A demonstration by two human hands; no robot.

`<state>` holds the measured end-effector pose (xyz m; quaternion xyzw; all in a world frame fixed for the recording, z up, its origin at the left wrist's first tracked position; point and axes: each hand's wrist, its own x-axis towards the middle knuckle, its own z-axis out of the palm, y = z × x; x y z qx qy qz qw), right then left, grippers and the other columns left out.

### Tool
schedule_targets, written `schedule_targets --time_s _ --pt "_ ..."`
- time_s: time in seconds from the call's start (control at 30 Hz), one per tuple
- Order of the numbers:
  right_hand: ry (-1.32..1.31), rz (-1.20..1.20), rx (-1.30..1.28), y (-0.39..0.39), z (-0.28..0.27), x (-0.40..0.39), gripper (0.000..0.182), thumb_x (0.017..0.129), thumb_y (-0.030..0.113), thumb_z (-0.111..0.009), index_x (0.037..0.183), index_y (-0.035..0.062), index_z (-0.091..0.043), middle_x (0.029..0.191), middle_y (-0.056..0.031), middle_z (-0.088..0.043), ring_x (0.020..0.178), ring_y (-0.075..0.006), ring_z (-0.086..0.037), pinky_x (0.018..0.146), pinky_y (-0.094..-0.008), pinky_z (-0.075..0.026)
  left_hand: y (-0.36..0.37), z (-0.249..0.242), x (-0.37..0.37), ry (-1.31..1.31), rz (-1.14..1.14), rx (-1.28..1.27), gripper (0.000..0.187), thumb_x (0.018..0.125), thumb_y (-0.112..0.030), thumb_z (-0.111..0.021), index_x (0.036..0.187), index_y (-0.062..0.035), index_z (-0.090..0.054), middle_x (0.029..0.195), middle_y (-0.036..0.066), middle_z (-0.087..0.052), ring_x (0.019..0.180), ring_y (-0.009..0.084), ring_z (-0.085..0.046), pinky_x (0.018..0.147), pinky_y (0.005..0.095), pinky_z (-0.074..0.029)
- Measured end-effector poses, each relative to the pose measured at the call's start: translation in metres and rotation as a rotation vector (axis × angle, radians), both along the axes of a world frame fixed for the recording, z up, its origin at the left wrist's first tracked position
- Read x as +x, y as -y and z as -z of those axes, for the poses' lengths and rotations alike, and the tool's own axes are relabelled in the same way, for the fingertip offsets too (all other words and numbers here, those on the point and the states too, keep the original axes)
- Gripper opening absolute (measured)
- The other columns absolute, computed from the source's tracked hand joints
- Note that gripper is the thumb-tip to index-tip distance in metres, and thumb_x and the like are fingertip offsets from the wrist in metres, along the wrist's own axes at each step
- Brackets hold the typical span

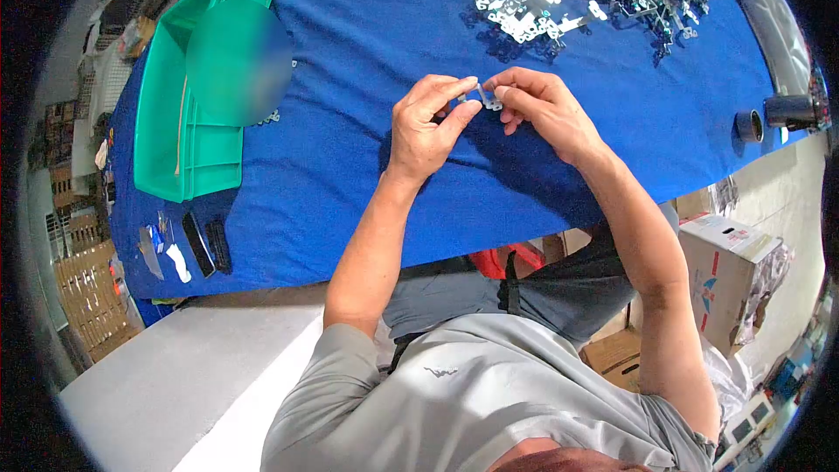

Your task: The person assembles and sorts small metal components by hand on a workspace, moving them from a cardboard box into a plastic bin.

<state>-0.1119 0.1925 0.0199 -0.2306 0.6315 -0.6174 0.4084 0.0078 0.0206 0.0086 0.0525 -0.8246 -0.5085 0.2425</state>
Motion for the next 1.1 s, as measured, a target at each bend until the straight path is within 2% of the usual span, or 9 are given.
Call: schedule_targets --time_s 0.07,0.13,0.17,0.27,0.37,0.47,0.57,1.0,1.1 --pt "-0.03 -0.005 0.012 0.0 0.001 0.0 0.023 0.103 0.02 -0.056 0.112 0.0018 -0.066 0.086 0.0008 -0.059 0.077 -0.0075 -0.057 0.072 -0.025 -0.053 0.0 0.001 0.0 -0.016 0.011 -0.017 0.029 0.083 -0.002 -0.078 0.112 -0.0058 -0.075 0.101 0.004 -0.069 0.081 0.0085 -0.061 0.068 0.0223 -0.049" --pt "-0.067 0.018 -0.009 0.0 0.0 0.0 0.021 0.102 0.02 -0.057 0.106 0.0008 -0.064 0.083 -0.0017 -0.061 0.072 -0.0092 -0.057 0.063 -0.0258 -0.051 0.0 0.0 0.001 -0.002 0.037 0.001 0.029 0.084 -0.003 -0.078 0.112 -0.006 -0.076 0.101 0.004 -0.069 0.081 0.0082 -0.061 0.068 0.022 -0.049" --pt "-0.067 0.018 -0.01 0.0 0.001 0.0 0.021 0.102 0.02 -0.057 0.106 0.0008 -0.064 0.083 -0.0017 -0.061 0.072 -0.0092 -0.057 0.063 -0.0258 -0.051 -0.001 -0.001 0.001 -0.001 0.037 0.001 0.029 0.084 -0.003 -0.078 0.112 -0.006 -0.076 0.101 0.004 -0.069 0.081 0.0082 -0.061 0.068 0.022 -0.049" --pt "-0.098 0.149 -0.04 0.001 0.001 0.0 0.019 0.102 0.021 -0.057 0.101 0.0023 -0.062 0.082 -0.0011 -0.061 0.071 -0.008 -0.056 0.06 -0.0248 -0.047 -0.002 -0.002 0.001 0.027 0.048 -0.006 0.027 0.084 -0.004 -0.078 0.111 -0.0048 -0.075 0.101 0.004 -0.069 0.083 0.0077 -0.062 0.068 0.0219 -0.049" --pt "-0.094 0.198 -0.056 0.0 -0.007 -0.003 0.019 0.102 0.021 -0.057 0.101 0.0027 -0.06 0.083 -0.0012 -0.062 0.07 -0.0073 -0.054 0.059 -0.0248 -0.046 0.002 0.004 0.001 0.006 -0.009 0.015 0.023 0.09 -0.01 -0.075 0.112 -0.0038 -0.074 0.098 0.004 -0.07 0.078 0.0071 -0.063 0.064 0.022 -0.051" --pt "-0.077 0.068 0.105 -0.002 -0.015 0.002 0.018 0.101 0.02 -0.057 0.103 0.0021 -0.061 0.083 -0.0012 -0.063 0.069 -0.0074 -0.054 0.06 -0.025 -0.046 0.0 0.006 0.001 0.147 -0.138 0.309 0.025 0.1 -0.021 -0.066 0.117 -0.0031 -0.071 0.09 0.005 -0.072 0.063 0.0064 -0.061 0.054 0.0217 -0.051" --pt "-0.133 0.02 0.028 0.0 -0.012 0.008 0.019 0.1 0.019 -0.059 0.104 0.0012 -0.062 0.083 -0.0007 -0.063 0.068 -0.0076 -0.053 0.06 -0.0258 -0.047 0.001 0.005 0.002 0.165 -0.138 0.322 0.026 0.099 -0.02 -0.066 0.117 -0.0026 -0.07 0.091 0.006 -0.072 0.064 0.0066 -0.062 0.055 0.0216 -0.051" --pt "-0.267 0.018 0.115 0.0 -0.008 0.007 0.02 0.097 0.018 -0.062 0.102 -0.001 -0.063 0.078 -0.003 -0.064 0.067 -0.0093 -0.057 0.061 -0.0286 -0.049 0.001 0.005 0.001 0.166 -0.142 0.31 0.024 0.098 -0.019 -0.068 0.115 -0.0027 -0.072 0.092 0.005 -0.072 0.064 0.0052 -0.06 0.053 0.0204 -0.05" --pt "-0.356 0.038 0.152 0.0 -0.005 0.007 0.019 0.096 0.018 -0.063 0.1 -0.0006 -0.063 0.075 -0.0034 -0.063 0.065 -0.0102 -0.058 0.058 -0.0302 -0.049 0.003 0.006 0.0 0.117 -0.115 0.142 0.022 0.095 -0.015 -0.071 0.113 -0.0013 -0.072 0.094 0.003 -0.071 0.068 0.0058 -0.06 0.058 0.0203 -0.049"
